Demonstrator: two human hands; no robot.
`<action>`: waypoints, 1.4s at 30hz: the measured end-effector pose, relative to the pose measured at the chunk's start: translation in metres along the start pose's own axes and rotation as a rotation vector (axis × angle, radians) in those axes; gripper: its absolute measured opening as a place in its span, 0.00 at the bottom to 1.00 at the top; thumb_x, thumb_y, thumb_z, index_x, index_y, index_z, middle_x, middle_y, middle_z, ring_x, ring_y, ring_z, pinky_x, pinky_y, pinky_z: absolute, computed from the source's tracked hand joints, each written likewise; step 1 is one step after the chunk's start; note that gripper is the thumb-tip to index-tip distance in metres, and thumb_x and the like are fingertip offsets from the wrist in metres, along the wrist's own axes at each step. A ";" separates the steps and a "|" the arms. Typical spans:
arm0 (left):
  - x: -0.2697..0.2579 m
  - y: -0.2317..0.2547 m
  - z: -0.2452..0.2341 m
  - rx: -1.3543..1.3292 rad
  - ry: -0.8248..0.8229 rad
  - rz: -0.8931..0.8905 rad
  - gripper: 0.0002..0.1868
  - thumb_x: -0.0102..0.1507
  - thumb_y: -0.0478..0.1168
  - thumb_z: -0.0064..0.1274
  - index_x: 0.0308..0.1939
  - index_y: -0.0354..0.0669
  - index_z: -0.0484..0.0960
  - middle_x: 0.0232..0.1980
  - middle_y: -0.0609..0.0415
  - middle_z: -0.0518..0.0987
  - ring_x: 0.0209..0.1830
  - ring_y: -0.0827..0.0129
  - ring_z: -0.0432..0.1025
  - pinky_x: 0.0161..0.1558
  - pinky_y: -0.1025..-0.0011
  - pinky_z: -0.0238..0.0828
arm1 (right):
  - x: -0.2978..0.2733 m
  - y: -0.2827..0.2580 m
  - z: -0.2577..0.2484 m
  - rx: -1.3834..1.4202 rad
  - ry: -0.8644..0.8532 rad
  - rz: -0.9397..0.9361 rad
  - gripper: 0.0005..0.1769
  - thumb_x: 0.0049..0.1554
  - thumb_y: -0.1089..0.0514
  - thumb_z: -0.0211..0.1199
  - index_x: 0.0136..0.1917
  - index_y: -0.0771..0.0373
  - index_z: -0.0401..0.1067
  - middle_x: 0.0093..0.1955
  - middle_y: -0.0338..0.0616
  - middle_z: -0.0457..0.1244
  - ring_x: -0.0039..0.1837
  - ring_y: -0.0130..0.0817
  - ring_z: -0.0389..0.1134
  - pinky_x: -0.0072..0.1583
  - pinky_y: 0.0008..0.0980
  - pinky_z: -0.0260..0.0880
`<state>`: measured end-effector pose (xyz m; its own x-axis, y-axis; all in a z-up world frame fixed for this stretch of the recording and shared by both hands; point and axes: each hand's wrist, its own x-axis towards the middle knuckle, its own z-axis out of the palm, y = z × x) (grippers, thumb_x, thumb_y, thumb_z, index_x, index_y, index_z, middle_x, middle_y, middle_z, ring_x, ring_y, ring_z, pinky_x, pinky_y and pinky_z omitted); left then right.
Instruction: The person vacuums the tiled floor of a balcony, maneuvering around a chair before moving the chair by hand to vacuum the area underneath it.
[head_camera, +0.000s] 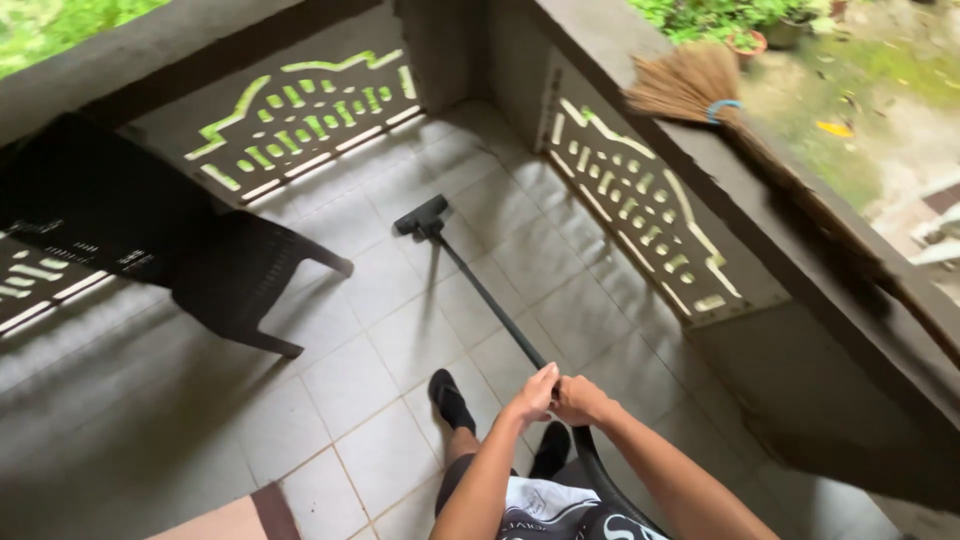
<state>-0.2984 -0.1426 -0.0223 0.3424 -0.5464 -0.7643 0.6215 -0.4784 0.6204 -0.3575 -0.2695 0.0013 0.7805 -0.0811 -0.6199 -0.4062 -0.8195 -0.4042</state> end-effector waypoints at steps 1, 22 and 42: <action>0.002 -0.007 0.011 0.009 -0.010 -0.001 0.31 0.69 0.66 0.34 0.75 0.70 0.61 0.67 0.61 0.76 0.53 0.64 0.72 0.50 0.56 0.70 | -0.015 0.005 -0.001 0.007 0.006 0.010 0.23 0.56 0.43 0.62 0.58 0.57 0.72 0.53 0.53 0.70 0.55 0.57 0.71 0.56 0.50 0.73; -0.002 -0.017 0.007 0.096 -0.041 -0.011 0.31 0.69 0.61 0.39 0.77 0.68 0.62 0.58 0.47 0.82 0.45 0.57 0.76 0.47 0.56 0.72 | -0.040 -0.011 -0.009 -0.011 -0.031 0.003 0.24 0.57 0.39 0.60 0.57 0.56 0.73 0.53 0.53 0.70 0.55 0.57 0.71 0.55 0.50 0.73; 0.007 0.149 -0.283 0.006 0.090 0.136 0.25 0.72 0.56 0.34 0.74 0.69 0.67 0.57 0.58 0.78 0.36 0.71 0.74 0.40 0.65 0.69 | 0.291 -0.176 -0.073 -0.438 -0.002 -0.399 0.08 0.53 0.57 0.59 0.42 0.56 0.79 0.51 0.47 0.69 0.49 0.48 0.72 0.50 0.45 0.74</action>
<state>-0.0041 -0.0226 0.0152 0.4854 -0.5426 -0.6856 0.5610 -0.4081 0.7202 -0.0246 -0.1903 -0.0588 0.8316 0.2822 -0.4783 0.1527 -0.9442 -0.2917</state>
